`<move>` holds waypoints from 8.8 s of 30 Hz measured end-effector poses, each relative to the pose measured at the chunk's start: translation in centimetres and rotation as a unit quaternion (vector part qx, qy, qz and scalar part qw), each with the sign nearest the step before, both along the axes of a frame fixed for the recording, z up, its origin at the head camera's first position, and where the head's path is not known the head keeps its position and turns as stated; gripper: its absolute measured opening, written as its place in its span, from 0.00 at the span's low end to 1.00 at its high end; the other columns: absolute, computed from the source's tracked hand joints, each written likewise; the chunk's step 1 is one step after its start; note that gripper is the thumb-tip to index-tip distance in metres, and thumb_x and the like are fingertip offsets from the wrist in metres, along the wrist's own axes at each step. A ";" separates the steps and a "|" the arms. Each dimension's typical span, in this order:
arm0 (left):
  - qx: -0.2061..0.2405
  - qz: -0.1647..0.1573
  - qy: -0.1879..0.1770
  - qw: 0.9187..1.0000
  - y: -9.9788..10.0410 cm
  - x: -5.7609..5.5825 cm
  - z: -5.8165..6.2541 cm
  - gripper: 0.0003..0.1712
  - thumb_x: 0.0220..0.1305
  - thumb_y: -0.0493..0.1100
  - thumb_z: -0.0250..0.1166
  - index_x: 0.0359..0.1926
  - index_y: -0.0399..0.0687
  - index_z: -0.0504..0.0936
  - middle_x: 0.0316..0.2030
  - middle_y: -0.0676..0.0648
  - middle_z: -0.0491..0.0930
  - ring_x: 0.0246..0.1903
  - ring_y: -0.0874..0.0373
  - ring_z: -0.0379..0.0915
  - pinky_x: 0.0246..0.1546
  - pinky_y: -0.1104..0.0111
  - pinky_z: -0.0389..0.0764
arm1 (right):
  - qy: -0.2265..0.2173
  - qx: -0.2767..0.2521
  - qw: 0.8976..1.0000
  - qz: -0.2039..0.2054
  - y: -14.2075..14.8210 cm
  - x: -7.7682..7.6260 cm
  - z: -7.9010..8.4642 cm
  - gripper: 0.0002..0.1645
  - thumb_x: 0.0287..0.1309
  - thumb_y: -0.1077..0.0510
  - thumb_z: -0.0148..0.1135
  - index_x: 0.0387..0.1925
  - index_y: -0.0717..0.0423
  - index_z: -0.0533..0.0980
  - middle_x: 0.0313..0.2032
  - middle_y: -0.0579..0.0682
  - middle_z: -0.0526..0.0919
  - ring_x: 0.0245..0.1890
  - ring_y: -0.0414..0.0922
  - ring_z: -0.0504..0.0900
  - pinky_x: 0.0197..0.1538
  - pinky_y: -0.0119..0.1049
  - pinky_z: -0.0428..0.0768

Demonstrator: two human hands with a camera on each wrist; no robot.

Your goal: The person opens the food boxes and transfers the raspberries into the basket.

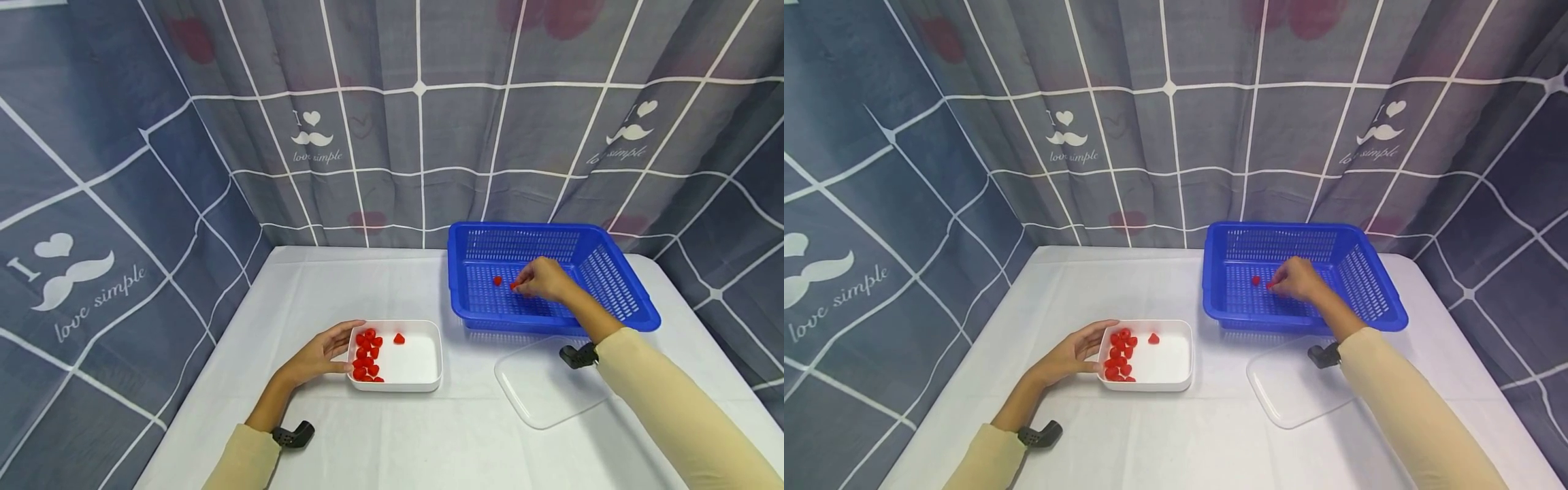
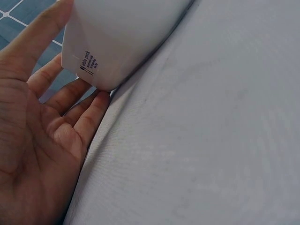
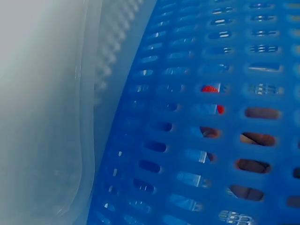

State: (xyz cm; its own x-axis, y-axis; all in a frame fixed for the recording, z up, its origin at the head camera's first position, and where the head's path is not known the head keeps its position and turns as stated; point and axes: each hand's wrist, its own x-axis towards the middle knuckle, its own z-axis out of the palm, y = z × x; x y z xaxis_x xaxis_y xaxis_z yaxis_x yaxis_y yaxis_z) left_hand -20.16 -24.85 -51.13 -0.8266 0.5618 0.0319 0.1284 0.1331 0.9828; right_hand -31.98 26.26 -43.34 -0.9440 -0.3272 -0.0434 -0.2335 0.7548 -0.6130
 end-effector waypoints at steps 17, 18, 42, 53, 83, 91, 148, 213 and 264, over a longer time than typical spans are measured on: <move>0.004 0.001 -0.001 1.000 0.1 0.1 0.0 0.48 0.56 0.31 0.74 0.76 0.53 0.64 0.75 0.43 0.62 0.74 0.42 0.56 0.67 0.70 0.69 | -0.047 0.055 0.997 -0.007 0.0 -0.4 -0.4 0.07 0.56 0.63 0.74 0.32 0.66 0.86 0.23 0.50 0.86 0.21 0.44 0.83 0.25 0.32 0.80; 0.005 0.000 0.000 1.000 0.0 0.1 0.0 0.48 0.57 0.31 0.74 0.76 0.52 0.64 0.75 0.43 0.61 0.74 0.42 0.56 0.67 0.70 0.68 | -0.048 0.057 0.997 -0.007 0.0 -0.4 -0.4 0.07 0.56 0.63 0.74 0.32 0.66 0.86 0.23 0.51 0.86 0.21 0.44 0.83 0.25 0.32 0.81; 0.010 -0.006 -0.001 1.000 -0.1 -0.1 -0.2 0.48 0.57 0.31 0.74 0.76 0.51 0.63 0.75 0.42 0.61 0.74 0.42 0.56 0.68 0.70 0.68 | -0.053 -0.110 0.991 -0.050 0.2 2.0 2.7 0.21 0.65 0.59 0.68 0.47 0.76 0.80 0.35 0.65 0.87 0.32 0.51 0.88 0.38 0.45 0.89; 0.005 0.000 -0.009 1.000 0.1 0.1 0.2 0.48 0.57 0.31 0.74 0.76 0.53 0.64 0.75 0.43 0.62 0.75 0.43 0.55 0.67 0.70 0.68 | -0.040 -0.220 0.971 -0.085 -1.4 5.1 4.7 0.30 0.64 0.47 0.70 0.53 0.70 0.80 0.41 0.57 0.89 0.33 0.40 0.88 0.40 0.33 0.88; 0.015 -0.016 0.005 1.000 0.1 -0.2 0.0 0.48 0.57 0.30 0.73 0.76 0.50 0.63 0.75 0.42 0.61 0.74 0.42 0.55 0.69 0.70 0.67 | -0.047 -0.355 0.934 -0.001 -13.5 12.9 2.0 0.15 0.59 0.59 0.73 0.46 0.64 0.84 0.39 0.56 0.89 0.36 0.53 0.89 0.43 0.39 0.88; 0.018 -0.018 0.006 1.000 -0.1 -0.2 -0.2 0.48 0.58 0.30 0.73 0.76 0.48 0.62 0.75 0.40 0.60 0.74 0.41 0.56 0.69 0.70 0.67 | -0.064 -0.359 0.931 0.024 -16.1 13.4 0.2 0.14 0.57 0.59 0.74 0.44 0.61 0.85 0.37 0.54 0.89 0.36 0.54 0.88 0.42 0.36 0.88; 0.008 -0.031 0.025 0.999 0.0 -0.2 0.2 0.46 0.60 0.30 0.71 0.77 0.44 0.60 0.75 0.37 0.61 0.74 0.38 0.56 0.69 0.68 0.68 | 0.051 -0.149 0.972 0.173 -25.9 11.9 -4.5 0.06 0.52 0.66 0.76 0.34 0.61 0.88 0.25 0.46 0.87 0.22 0.33 0.76 0.27 0.26 0.79; 0.007 -0.017 0.016 1.000 0.0 -0.1 0.0 0.48 0.57 0.31 0.74 0.76 0.50 0.63 0.74 0.42 0.63 0.74 0.42 0.57 0.69 0.69 0.68 | 0.045 -0.271 0.953 0.131 -22.8 10.4 -0.4 0.06 0.56 0.65 0.74 0.37 0.60 0.87 0.32 0.48 0.89 0.30 0.43 0.88 0.36 0.31 0.87; 0.001 -0.002 -0.001 1.000 -0.1 -0.1 0.1 0.47 0.57 0.33 0.75 0.75 0.53 0.65 0.75 0.44 0.61 0.75 0.42 0.55 0.68 0.70 0.68 | 0.012 -0.231 0.973 0.001 -6.4 6.0 6.2 0.17 0.54 0.56 0.78 0.44 0.59 0.86 0.39 0.56 0.90 0.34 0.42 0.88 0.19 0.33 0.75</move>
State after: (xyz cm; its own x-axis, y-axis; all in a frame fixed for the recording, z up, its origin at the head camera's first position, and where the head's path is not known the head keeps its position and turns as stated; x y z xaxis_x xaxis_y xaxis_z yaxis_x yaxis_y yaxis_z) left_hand -20.28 -24.92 -51.06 -0.8244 0.5652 0.0317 0.1276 0.1309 0.9831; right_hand -26.01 19.84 -37.12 -0.9422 -0.3082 0.1313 -0.2535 0.3999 -0.8808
